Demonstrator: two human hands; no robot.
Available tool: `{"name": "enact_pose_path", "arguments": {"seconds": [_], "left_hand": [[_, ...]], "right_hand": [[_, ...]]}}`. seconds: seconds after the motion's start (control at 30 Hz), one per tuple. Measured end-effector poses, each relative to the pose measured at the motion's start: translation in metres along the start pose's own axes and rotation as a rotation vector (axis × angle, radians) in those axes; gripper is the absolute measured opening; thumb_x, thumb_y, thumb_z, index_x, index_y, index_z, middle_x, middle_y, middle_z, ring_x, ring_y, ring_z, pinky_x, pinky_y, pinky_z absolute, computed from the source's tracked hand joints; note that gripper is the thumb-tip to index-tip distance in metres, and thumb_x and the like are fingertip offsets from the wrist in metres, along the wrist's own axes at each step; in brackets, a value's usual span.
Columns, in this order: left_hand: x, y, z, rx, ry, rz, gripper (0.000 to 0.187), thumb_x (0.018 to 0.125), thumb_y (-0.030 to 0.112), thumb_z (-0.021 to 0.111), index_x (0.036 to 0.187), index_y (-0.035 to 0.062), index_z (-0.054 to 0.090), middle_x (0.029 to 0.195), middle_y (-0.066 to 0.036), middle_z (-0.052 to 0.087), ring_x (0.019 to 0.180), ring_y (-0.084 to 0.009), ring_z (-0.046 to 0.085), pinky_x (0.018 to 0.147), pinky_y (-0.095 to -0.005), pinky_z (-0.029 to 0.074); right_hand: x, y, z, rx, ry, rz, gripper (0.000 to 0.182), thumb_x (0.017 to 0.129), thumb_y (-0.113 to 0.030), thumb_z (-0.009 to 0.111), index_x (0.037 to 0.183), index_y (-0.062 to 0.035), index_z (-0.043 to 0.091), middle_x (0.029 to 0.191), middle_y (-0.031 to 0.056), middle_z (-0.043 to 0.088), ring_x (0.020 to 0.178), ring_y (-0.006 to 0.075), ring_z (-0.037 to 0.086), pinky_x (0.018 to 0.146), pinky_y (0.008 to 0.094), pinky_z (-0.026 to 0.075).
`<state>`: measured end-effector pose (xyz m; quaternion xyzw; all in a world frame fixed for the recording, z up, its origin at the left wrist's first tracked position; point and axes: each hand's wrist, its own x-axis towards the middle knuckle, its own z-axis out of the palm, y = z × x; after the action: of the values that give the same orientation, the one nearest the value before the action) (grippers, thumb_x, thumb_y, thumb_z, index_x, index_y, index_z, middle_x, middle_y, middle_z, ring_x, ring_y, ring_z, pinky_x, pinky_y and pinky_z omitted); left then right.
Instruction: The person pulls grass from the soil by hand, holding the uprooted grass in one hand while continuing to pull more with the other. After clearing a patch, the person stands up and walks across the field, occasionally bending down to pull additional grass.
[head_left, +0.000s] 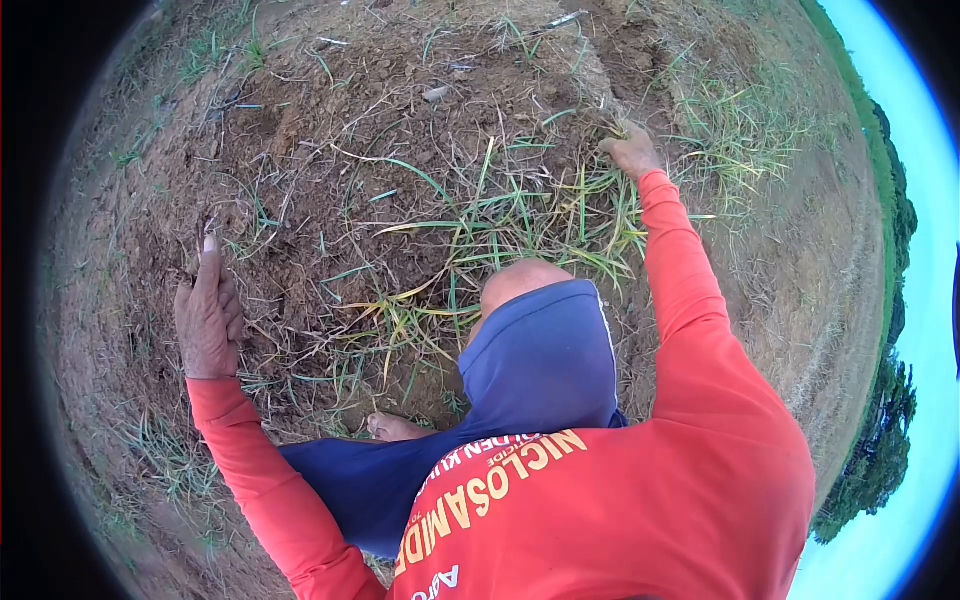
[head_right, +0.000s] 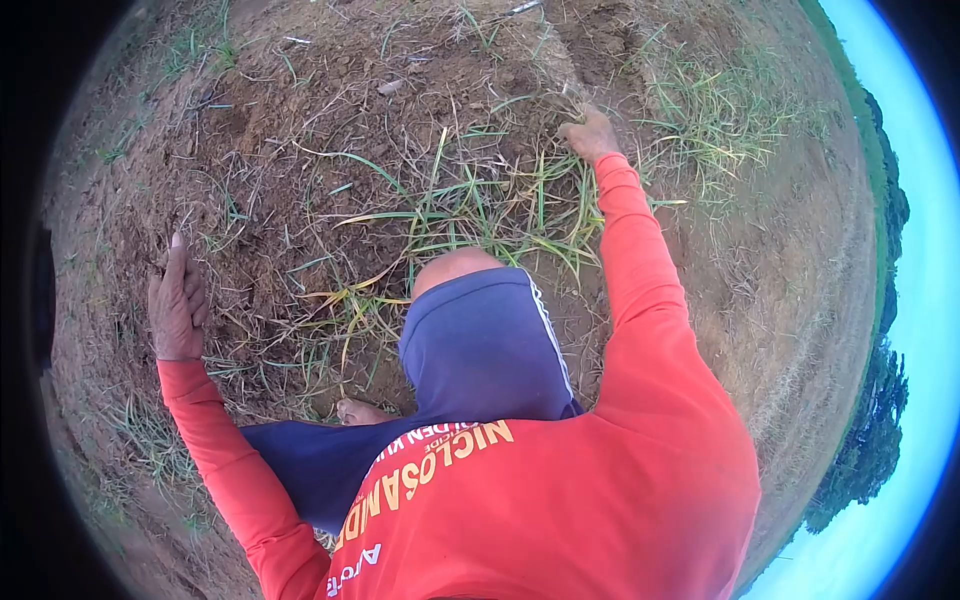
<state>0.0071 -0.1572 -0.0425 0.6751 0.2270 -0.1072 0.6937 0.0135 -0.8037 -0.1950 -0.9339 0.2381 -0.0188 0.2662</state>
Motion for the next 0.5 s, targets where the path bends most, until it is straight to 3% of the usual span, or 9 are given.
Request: {"name": "enact_pose_path", "arguments": {"seconds": [0.03,0.13,0.17,0.27,0.4,0.5], "left_hand": [[0.000,0.000,0.001,-0.002,-0.002,0.004,0.033,0.097,0.040,0.069,0.080,0.0181,0.053,0.058,0.010,0.038,0.040,0.0009,0.029,0.033,-0.0197,0.019],[-0.003,-0.001,0.001,0.010,-0.006,0.005,0.033,0.097,0.041,0.069,0.080,0.0181,0.053,0.058,0.010,0.038,0.040,0.0009,0.029,0.033,-0.0198,0.019],[-0.004,-0.001,0.001,0.014,-0.005,0.006,0.033,0.097,0.041,0.070,0.080,0.0181,0.053,0.059,0.010,0.038,0.040,0.0009,0.029,0.033,-0.0198,0.019],[-0.009,0.002,-0.004,0.013,0.019,-0.003,0.031,0.098,0.041,0.067,0.081,0.0184,0.055,0.060,0.011,0.037,0.043,0.0009,0.027,0.036,-0.0201,0.018],[-0.012,0.003,-0.008,0.019,0.070,0.009,0.028,0.098,0.041,0.067,0.083,0.0204,0.056,0.061,0.012,0.037,0.043,0.0013,0.025,0.036,-0.0203,0.016],[-0.009,0.001,-0.004,0.019,0.051,0.008,0.029,0.098,0.041,0.067,0.082,0.0214,0.054,0.061,0.012,0.036,0.043,0.0012,0.025,0.036,-0.0205,0.015]], "right_hand": [[-0.019,-0.027,-0.007,0.120,-0.131,-0.025,0.068,0.076,-0.032,0.078,0.133,0.0007,0.060,0.121,0.0230,0.069,0.116,0.0354,0.065,0.100,0.0399,0.049],[-0.015,-0.002,0.027,0.051,0.027,-0.135,0.066,0.078,-0.033,0.077,0.131,0.0021,0.060,0.121,0.0238,0.069,0.113,0.0362,0.066,0.099,0.0407,0.049],[-0.014,0.000,0.025,0.092,-0.022,-0.072,0.060,0.082,-0.034,0.076,0.125,0.0053,0.062,0.118,0.0272,0.068,0.112,0.0397,0.065,0.098,0.0424,0.049],[-0.008,0.018,0.038,0.042,0.146,0.040,0.049,0.085,-0.033,0.074,0.116,0.0039,0.065,0.114,0.0279,0.068,0.110,0.0424,0.064,0.096,0.0444,0.050],[-0.038,-0.016,0.031,-0.045,0.134,-0.081,0.036,0.088,-0.032,0.070,0.107,-0.0013,0.067,0.104,0.0244,0.070,0.101,0.0419,0.066,0.089,0.0471,0.052],[-0.044,-0.024,0.024,-0.172,0.119,-0.032,0.031,0.087,-0.030,0.065,0.098,-0.0016,0.067,0.098,0.0261,0.069,0.097,0.0445,0.066,0.087,0.0485,0.052]]}}
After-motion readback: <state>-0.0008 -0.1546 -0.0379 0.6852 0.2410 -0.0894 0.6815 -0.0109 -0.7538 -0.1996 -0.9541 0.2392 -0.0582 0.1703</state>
